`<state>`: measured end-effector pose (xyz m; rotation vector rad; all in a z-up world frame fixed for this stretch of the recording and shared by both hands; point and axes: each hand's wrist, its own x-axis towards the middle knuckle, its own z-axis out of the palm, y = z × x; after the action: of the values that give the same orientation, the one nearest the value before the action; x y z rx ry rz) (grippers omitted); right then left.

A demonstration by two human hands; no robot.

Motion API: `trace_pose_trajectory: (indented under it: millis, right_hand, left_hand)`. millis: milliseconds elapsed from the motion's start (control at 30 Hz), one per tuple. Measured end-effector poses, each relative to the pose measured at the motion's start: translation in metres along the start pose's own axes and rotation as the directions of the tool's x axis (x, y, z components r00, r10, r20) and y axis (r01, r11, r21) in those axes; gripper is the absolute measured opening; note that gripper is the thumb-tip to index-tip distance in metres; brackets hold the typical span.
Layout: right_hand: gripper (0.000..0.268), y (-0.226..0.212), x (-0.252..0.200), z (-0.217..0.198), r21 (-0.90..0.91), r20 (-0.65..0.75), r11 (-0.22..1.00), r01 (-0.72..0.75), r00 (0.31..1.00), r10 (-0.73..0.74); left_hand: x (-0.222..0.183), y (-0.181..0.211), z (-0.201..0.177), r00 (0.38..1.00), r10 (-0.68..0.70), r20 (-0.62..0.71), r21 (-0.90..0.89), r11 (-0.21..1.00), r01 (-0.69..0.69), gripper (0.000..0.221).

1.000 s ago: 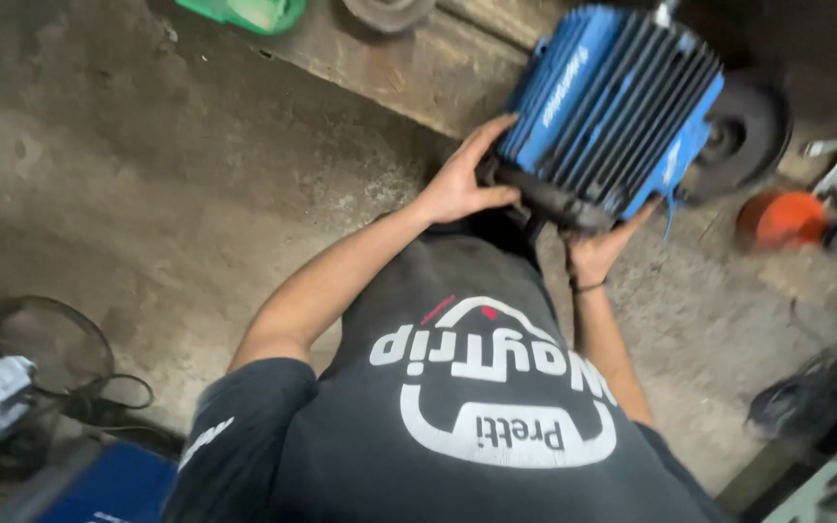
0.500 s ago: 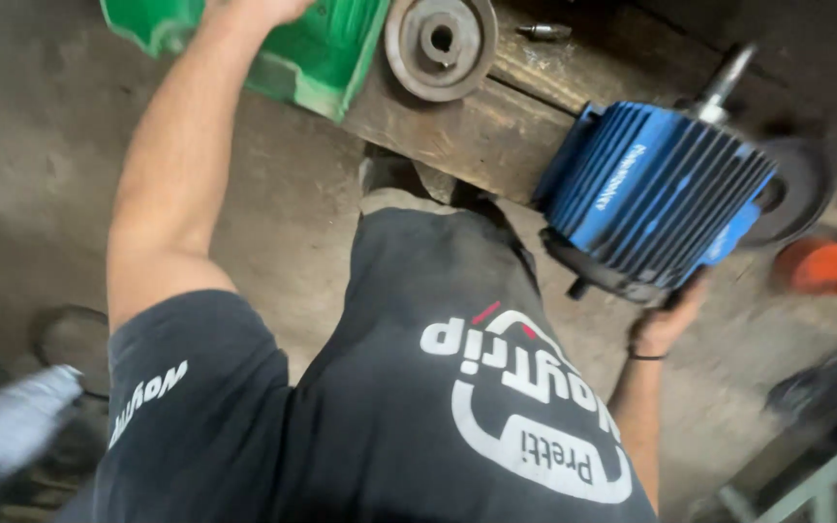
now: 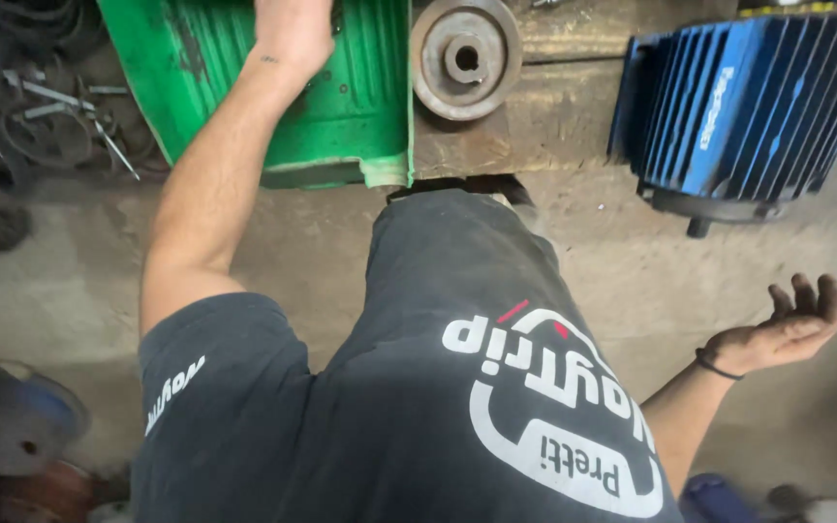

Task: The person handles an electric motor on a workbench, lifting and repositioning the motor housing, picking small screws from a green bin, and using a screwdriver to unscrew fasteners from the motor assembly.

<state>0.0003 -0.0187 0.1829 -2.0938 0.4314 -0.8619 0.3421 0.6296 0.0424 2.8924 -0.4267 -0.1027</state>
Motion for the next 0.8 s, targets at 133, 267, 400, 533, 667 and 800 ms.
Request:
trace_pose_trajectory:
  millis: [133, 267, 400, 533, 667, 800]
  right_hand:
    - [0.064, -0.017, -0.026, 0.002, 0.096, 0.015, 0.994, -0.042, 0.999, 0.040]
    - [0.060, -0.046, -0.038, 0.026, 0.045, 0.045, 0.998, -0.048, 0.998, 0.046]
    - [0.048, -0.084, -0.025, 0.046, -0.040, 0.184, 0.997, 0.073, 0.981, -0.064]
    - [0.037, -0.088, -0.012, 0.057, -0.023, 0.312, 0.983, 0.183, 0.935, -0.167]
    - [0.031, -0.083, -0.005, 0.065, 0.099, 0.400, 0.956, 0.275, 0.869, -0.292]
    - [0.035, -0.074, -0.005, 0.077, 0.358, 0.524, 0.919, 0.168, 0.778, -0.347]
  left_hand:
    - [-0.012, 0.013, -0.058, 0.994, 0.053, -0.101, -0.055, 0.997, -0.059, 0.025]
    - [-0.025, 0.022, -0.097, 0.997, 0.082, -0.001, -0.193, 0.978, -0.081, 0.042]
    - [-0.035, 0.011, -0.088, 0.997, 0.061, 0.041, -0.201, 0.978, -0.052, 0.043]
    - [-0.061, 0.016, -0.098, 0.998, -0.048, -0.030, -0.507, 0.861, 0.026, 0.032]
    - [-0.070, 0.155, -0.128, 0.991, -0.114, -0.067, -0.798, 0.602, 0.015, 0.027]
    - [-0.095, 0.306, -0.111, 0.990, 0.042, 0.132, -0.861, 0.499, 0.094, 0.029]
